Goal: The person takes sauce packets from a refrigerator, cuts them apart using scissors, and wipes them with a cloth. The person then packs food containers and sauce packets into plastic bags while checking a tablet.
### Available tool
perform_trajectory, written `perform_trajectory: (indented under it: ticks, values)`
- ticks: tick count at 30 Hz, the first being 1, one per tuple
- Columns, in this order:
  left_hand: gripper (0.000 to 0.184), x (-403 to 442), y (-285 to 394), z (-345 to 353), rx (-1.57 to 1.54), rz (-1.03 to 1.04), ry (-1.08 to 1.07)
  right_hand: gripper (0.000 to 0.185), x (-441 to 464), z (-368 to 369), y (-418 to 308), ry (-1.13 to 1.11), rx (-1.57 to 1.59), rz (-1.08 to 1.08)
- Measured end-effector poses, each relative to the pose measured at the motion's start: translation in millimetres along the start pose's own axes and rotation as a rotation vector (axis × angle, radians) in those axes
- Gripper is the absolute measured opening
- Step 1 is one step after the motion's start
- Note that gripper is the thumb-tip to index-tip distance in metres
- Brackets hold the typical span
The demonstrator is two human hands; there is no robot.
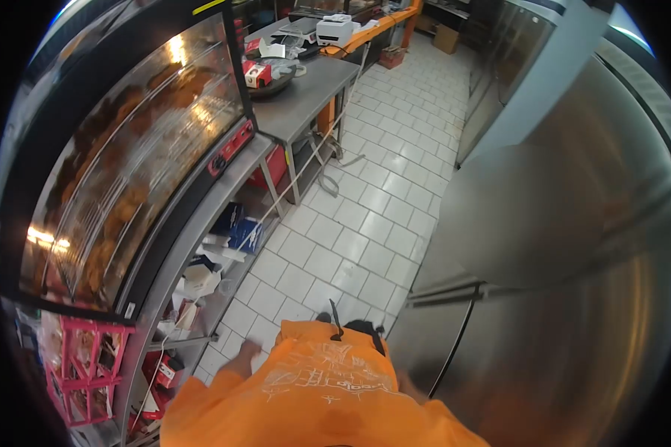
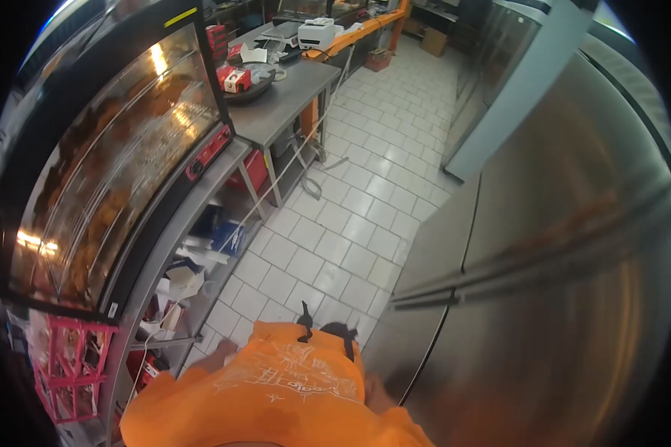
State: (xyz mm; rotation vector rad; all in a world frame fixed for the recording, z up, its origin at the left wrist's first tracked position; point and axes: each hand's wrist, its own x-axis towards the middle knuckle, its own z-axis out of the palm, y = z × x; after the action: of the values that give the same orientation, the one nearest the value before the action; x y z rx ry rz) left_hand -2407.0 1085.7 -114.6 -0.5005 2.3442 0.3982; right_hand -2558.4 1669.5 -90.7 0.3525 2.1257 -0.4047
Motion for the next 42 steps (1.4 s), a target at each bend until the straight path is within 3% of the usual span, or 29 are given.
perform_trajectory:
  ticks: [1, 2, 3, 5, 7, 8, 10, 13, 14, 15, 16, 17, 18, 19, 22, 26, 27, 28, 30, 31, 32, 33, 34, 35, 36, 37, 38, 40, 42]
  values:
    - [0.022, 72, 43, -75, 0.089, 0.182, -0.117, 0.027, -5, -6, 15, -0.134, 0.045, 0.122]
    - [0.021, 132, 95, -153, 0.181, 0.244, -0.064, 0.027, -4, -25, 14, -0.195, 0.102, 0.203]
    - [0.026, 189, 138, -217, 0.401, 0.501, 0.221, 0.027, 6, -46, 8, -0.221, 0.155, 0.262]
    - [0.017, 275, 245, -337, -0.710, 0.318, 0.434, 0.026, 38, -96, -16, -0.234, 0.257, 0.335]
    - [0.019, 323, 342, -454, -0.900, 0.479, 0.433, 0.026, 84, -145, -45, -0.219, 0.342, 0.361]
    - [0.019, 357, 377, -479, -0.882, 0.523, 0.389, 0.026, 111, -173, -61, -0.208, 0.373, 0.356]
    - [0.023, 424, 426, -532, -1.006, 0.613, 0.514, 0.026, 169, -242, -99, -0.181, 0.395, 0.308]
    - [0.025, 487, 460, -535, -0.833, 0.373, 0.423, 0.026, 277, -378, -170, -0.116, 0.230, 0.078]
    - [0.029, 503, 459, -525, -0.522, 0.300, 0.377, 0.026, 322, -435, -196, -0.057, 0.104, -0.051]
    - [0.030, 533, 444, -503, 0.144, 0.512, 0.302, 0.026, 368, -505, -228, 0.062, -0.006, -0.183]
    - [0.036, 559, 431, -495, -0.046, 0.416, -0.229, 0.027, 419, -579, -264, 0.237, -0.067, -0.285]
    - [0.037, 563, 433, -502, -0.019, 0.270, -0.334, 0.026, 479, -649, -297, 0.509, 0.003, -0.346]
    - [0.038, 564, 434, -515, -0.067, 0.094, -0.374, 0.027, 463, -764, -360, 0.525, -0.048, -0.335]
    - [0.039, 579, 441, -536, -0.094, -0.013, -0.394, 0.032, 479, -848, -403, 0.618, 0.298, -0.423]
    - [0.043, 662, 481, -606, -0.112, -0.111, -0.442, 0.016, 523, -1051, -509, 0.813, 0.678, -0.578]
    - [0.048, 823, 581, -716, -0.019, -0.018, -0.411, 0.013, 590, -1174, -577, 0.903, 0.903, -0.725]
    - [0.050, 875, 619, -746, 0.016, 0.085, -0.363, 0.013, 601, -1178, -581, 0.903, 0.823, -0.608]
    - [0.051, 928, 671, -782, 0.063, 0.223, -0.298, 0.014, 637, -1166, -571, 0.883, 0.805, -0.635]
    - [0.054, 1040, 829, -873, 0.101, 0.532, -0.112, 0.019, 639, -1138, -560, 0.700, 0.868, -0.377]
    - [0.053, 1062, 959, -957, 0.074, 0.552, -0.084, 0.019, 618, -1136, -565, 0.516, 0.976, -0.250]
    - [0.054, 1106, 1064, -1006, -0.015, 0.711, 0.026, 0.020, 615, -1122, -562, 0.504, 1.226, -0.307]
    - [0.061, 1106, 1173, -1078, -0.165, 0.962, 0.110, 0.023, 595, -1132, -566, 0.422, 1.460, -0.181]
    - [0.063, 1092, 1276, -1142, -0.208, 1.094, 0.199, 0.023, 580, -1147, -571, 0.478, 1.538, -0.077]
    - [0.058, 1118, 1375, -1185, -0.279, 1.397, 0.288, 0.023, 568, -1163, -575, 0.533, 1.609, 0.034]
    - [0.059, 1061, 1454, -1252, -0.396, 1.356, 0.177, 0.023, 557, -1182, -577, 0.616, 1.678, 0.057]
    - [0.060, 1068, 1536, -1283, -0.537, 1.520, 0.203, 0.023, 564, -1208, -578, 0.704, 1.744, 0.065]
    - [0.061, 1050, 1598, -1317, -0.648, 1.589, 0.220, 0.023, 587, -1240, -577, 0.738, 1.764, 0.055]
    - [0.059, 1049, 1718, -1352, -0.815, 1.629, 0.319, 0.022, 632, -1302, -585, 1.048, 1.737, 0.063]
    - [0.054, 1038, 1763, -1373, -0.821, 1.619, 0.147, 0.020, 670, -1412, -620, 1.293, 1.491, -0.049]
